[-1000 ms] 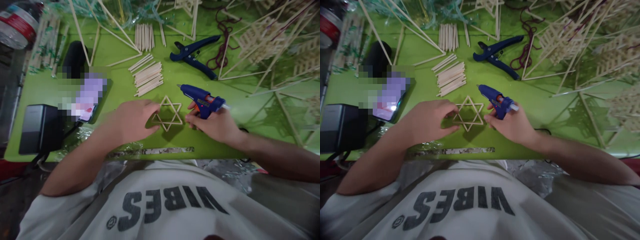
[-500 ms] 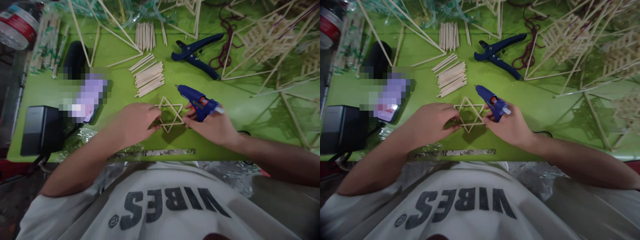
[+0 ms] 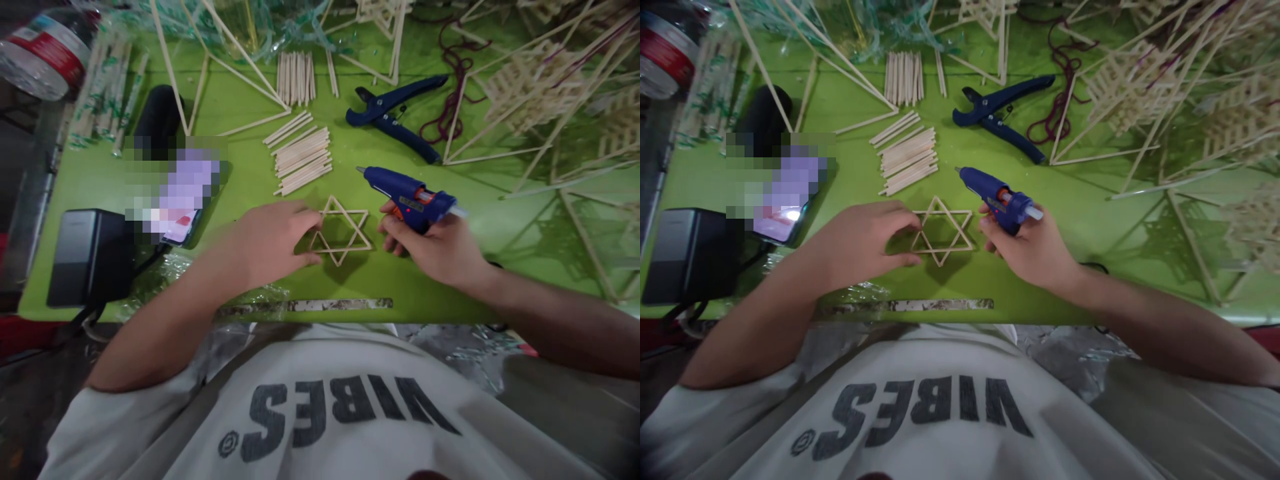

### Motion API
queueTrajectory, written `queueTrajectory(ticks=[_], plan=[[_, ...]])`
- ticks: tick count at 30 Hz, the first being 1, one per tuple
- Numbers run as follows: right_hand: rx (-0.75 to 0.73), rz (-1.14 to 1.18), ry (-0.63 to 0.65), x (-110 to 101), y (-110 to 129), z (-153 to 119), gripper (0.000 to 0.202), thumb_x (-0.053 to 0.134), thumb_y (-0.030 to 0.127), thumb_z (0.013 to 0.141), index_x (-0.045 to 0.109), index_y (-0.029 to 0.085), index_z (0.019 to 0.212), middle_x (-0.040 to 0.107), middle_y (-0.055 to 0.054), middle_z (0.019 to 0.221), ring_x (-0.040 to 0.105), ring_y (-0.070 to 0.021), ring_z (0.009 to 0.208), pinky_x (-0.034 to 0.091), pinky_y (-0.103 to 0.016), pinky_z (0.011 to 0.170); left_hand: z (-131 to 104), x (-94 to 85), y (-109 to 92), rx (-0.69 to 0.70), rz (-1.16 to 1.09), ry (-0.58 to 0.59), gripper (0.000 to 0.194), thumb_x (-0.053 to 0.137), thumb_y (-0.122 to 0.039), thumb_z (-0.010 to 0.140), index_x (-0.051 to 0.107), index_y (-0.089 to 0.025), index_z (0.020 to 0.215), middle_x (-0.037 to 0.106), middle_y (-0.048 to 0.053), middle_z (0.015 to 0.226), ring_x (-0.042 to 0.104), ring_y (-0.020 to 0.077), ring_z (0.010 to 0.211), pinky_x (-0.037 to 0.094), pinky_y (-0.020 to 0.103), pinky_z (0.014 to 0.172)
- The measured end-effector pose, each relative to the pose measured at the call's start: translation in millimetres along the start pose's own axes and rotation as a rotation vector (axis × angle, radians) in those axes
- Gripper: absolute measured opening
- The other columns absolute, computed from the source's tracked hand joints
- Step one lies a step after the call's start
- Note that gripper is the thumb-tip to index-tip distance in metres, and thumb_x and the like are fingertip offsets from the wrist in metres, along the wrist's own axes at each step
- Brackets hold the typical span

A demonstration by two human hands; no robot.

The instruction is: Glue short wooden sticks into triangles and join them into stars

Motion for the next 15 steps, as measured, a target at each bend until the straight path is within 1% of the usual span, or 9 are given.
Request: queueTrajectory(ticks=[2,5,10,13,15], plan=[[0.008,0.015,-0.003,0.7,1.5,0.8,0.044,0.104,0.062,0.099,0.085,0.025,0.114,0.084,-0.005,0.091,0.081,-0.02,0.068,0.066,-0.032,0.052,1.2,1.9,-2.2,-0.002,0.007,0.012,0.034,0.088,-0.04,0.11,0.082,-0.021,0.137,0.084,0.015,0.139,0.081,0.0351,0.119,0.062,0.044,0.093],[0.041,-0.028,-0.008,0.6,1.1,0.5,0.046,0.103,0.061,0.099,0.084,0.024,0.117,0.085,-0.005,0.094,0.082,-0.0196,0.07,0.069,-0.031,0.056,2.8,2.4,-5.9,0.0,0.007,0.011,0.031,0.086,-0.037,0.111,0.082,-0.02,0.136,0.084,0.015,0.138,0.082,0.0349,0.118,0.063,0.045,0.092],[0.05,-0.054,0.007,1.2,1.4,-1.0,0.052,0.102,0.068,0.098,0.084,0.024,0.119,0.086,-0.007,0.096,0.083,-0.0216,0.071,0.069,-0.033,0.057,3.0,2.7,-10.1,0.012,0.019,0.003,0.022,0.081,-0.031,0.111,0.082,-0.02,0.13,0.085,0.014,0.134,0.082,0.0338,0.117,0.064,0.043,0.091],[0.038,-0.046,0.019,3.0,1.9,-1.7,0.055,0.103,0.071,0.096,0.085,0.024,0.118,0.087,-0.007,0.096,0.082,-0.0212,0.071,0.068,-0.033,0.058,1.4,1.3,-6.4,-0.005,0.024,-0.014,0.028,0.082,-0.035,0.11,0.08,-0.022,0.135,0.085,0.014,0.132,0.082,0.0342,0.115,0.063,0.044,0.091],[0.025,-0.043,0.013,2.3,2.7,-1.8,0.057,0.104,0.073,0.095,0.086,0.024,0.119,0.084,-0.005,0.092,0.078,-0.0185,0.067,0.068,-0.033,0.058,-0.6,-1.3,-1.3,-0.018,0.008,-0.025,0.036,0.084,-0.04,0.109,0.078,-0.023,0.14,0.085,0.014,0.135,0.082,0.035,0.116,0.064,0.045,0.092]])
Point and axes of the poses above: each hand's wrist, its own z-axis towards the middle knuckle, its own x-axis out of the palm, y = z × x, the point moved 10 cm from there along z, towards the middle knuckle
